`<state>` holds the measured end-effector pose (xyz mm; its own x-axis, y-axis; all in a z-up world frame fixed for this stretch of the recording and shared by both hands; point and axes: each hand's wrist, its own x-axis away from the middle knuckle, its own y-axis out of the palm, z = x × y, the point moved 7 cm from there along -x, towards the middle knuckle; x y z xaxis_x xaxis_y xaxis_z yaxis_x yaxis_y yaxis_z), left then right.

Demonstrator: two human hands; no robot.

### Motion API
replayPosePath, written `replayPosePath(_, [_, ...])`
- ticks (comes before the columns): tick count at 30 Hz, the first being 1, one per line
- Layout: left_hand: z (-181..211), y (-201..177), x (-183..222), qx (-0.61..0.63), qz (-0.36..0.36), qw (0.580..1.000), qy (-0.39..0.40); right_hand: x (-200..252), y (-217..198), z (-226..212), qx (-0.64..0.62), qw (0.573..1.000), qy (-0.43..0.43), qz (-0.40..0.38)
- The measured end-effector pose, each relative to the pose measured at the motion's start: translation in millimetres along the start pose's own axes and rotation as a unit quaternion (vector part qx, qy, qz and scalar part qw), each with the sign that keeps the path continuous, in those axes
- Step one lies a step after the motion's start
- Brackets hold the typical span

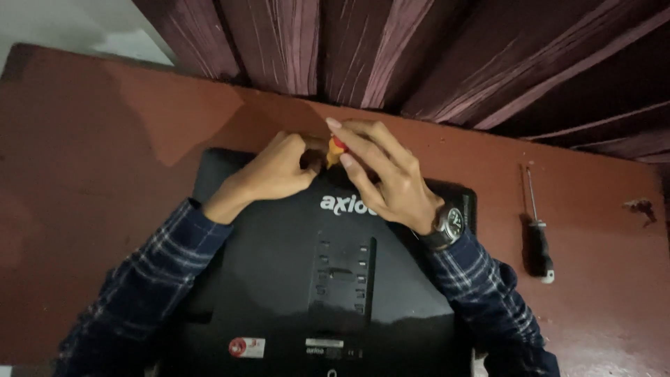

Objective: Tightening screws on the back panel of an all-in-one computer using a manual screwdriver

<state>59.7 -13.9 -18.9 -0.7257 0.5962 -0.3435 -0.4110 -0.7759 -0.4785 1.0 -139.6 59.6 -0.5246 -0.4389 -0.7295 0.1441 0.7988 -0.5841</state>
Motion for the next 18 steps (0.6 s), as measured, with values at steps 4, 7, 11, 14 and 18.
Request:
replayPosePath(4, [6.0, -5.6, 1.7, -0.003, 0.034, 0.999, -0.005, -8.6, -0.6, 0.8, -0.018, 0.999, -0.023, 0.035])
replayPosePath(7, [28.3, -9.8, -5.8, -0.005, 0.040, 0.998, -0.050, -8.0, 1.1, 8.5, -0.003, 0.999, -0.032, 0.030])
replayPosePath(11, [14.7, -10.0, 2.7, 0.024, 0.096, 0.995, 0.019, -9.0, -2.0, 15.6, 0.003, 0.999, -0.028, 0.032])
replayPosePath(14, [20.6, -17.8, 7.2, 0.040, 0.163, 0.978, 0.121, -11.3, -2.9, 14.0, -0.012, 0.999, -0.025, 0.024])
replayPosePath(18, [17.0, -17.1, 7.7, 0.019, 0.182, 0.976, 0.121, -12.0, -4.7, 16.9, -0.038, 0.999, -0.009, 0.024])
